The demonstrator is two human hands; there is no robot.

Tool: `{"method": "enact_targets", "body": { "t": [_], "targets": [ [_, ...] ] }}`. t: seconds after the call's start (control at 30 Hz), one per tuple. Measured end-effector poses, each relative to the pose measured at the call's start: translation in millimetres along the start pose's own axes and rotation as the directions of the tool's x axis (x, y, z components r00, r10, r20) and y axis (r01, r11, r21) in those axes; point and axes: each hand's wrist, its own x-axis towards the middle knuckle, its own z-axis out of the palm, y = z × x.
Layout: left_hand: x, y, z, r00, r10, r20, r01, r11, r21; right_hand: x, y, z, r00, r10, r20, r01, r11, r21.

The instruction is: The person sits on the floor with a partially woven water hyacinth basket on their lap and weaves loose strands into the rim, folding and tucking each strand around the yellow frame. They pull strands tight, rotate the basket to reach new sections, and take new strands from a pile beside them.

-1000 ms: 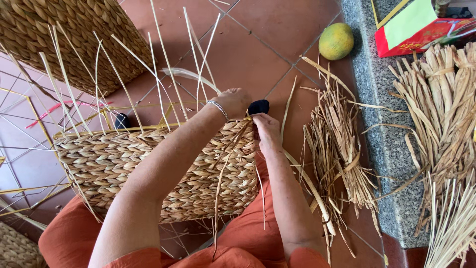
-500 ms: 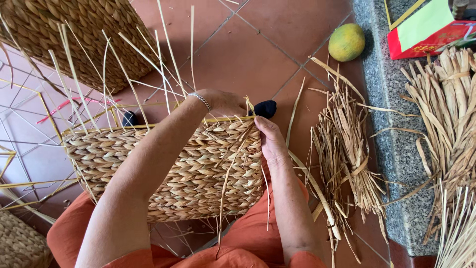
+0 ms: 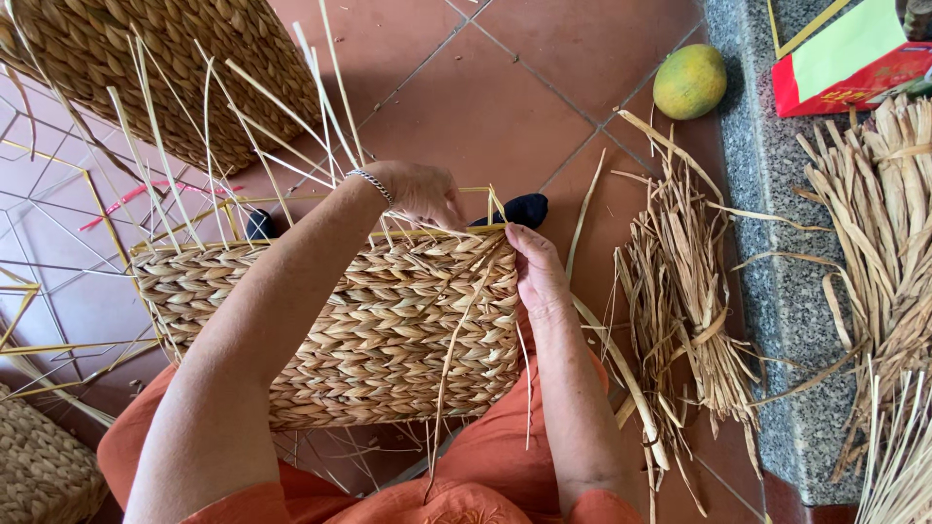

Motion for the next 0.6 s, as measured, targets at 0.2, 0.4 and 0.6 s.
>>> {"method": "enact_targets", "body": {
  "t": [0.2,0.4,0.6],
  "targets": [
    [11,5,7,0.998,0.065,0.027,-0.066,0.996,0.066,-1,-1,5,0.999,0.008,0.032,-0.009,1.000,0.025],
    [5,10,22,0.998,-0.039,-0.045,0.042,0.998,0.048,-4,-5,12,0.998,0.043,0.043,-0.044,0.999,0.032],
    [-11,20,20,0.992,-0.017,-0.123,0.027,0.996,0.087,-4,-5,12,0.997,0.057,0.043,-0.057,0.998,0.011]
  ]
}}
